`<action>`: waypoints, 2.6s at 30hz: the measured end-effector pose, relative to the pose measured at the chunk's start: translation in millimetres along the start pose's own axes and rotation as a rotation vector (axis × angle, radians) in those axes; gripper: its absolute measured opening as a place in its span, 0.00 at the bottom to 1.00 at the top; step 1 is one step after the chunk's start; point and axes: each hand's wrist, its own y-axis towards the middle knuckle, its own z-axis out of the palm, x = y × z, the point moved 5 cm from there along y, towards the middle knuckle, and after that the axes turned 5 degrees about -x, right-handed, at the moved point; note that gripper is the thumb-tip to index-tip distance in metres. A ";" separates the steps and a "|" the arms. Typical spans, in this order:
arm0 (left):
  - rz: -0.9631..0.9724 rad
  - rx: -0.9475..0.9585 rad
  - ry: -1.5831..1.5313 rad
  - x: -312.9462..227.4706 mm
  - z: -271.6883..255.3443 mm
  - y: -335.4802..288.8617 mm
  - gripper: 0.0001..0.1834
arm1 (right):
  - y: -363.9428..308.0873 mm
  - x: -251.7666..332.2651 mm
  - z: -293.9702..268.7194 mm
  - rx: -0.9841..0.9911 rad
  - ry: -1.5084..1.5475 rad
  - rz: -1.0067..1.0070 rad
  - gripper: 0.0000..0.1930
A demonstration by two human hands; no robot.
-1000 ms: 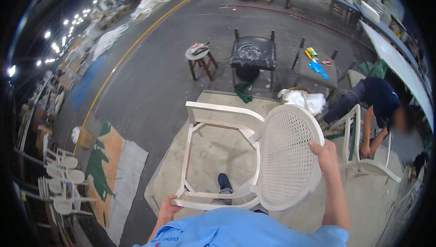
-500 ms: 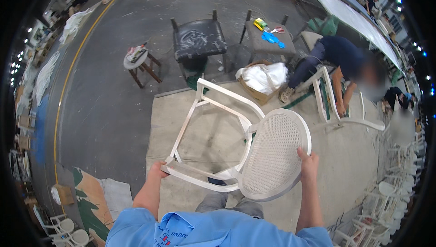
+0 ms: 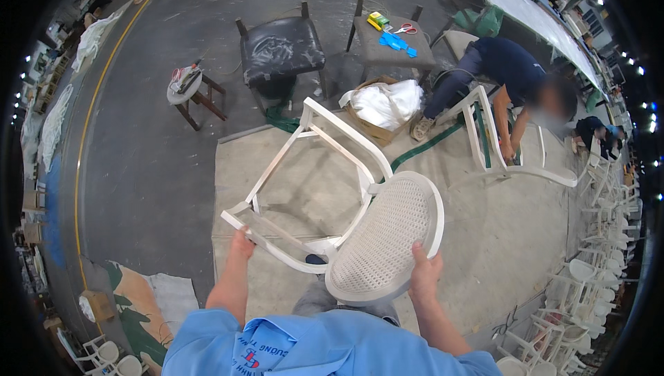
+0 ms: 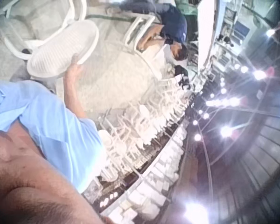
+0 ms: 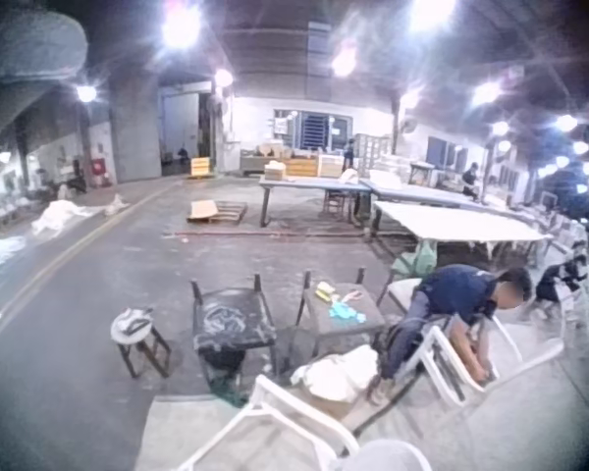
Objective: The person assembles white plastic chairs by attaching green woven straps to the seat frames using a pneumatic staple gun. The person handles multiple chairs, moves them, and staples straps to create the seat surface.
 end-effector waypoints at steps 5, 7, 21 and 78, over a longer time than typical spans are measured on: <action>-0.311 0.050 0.084 110.1 21.8 -68.4 0.29 | 2.2 9.8 5.6 0.113 0.112 0.035 0.26; -0.394 0.022 0.210 162.4 21.0 -82.5 0.24 | 13.5 20.4 8.4 0.174 0.116 0.061 0.26; -0.291 -0.023 0.240 155.5 38.4 -88.2 0.21 | -23.7 11.5 -17.2 0.248 0.120 0.242 0.27; 0.203 0.464 1.727 -651.9 259.6 333.3 0.16 | -206.3 -248.3 634.2 -0.347 -0.252 0.820 0.45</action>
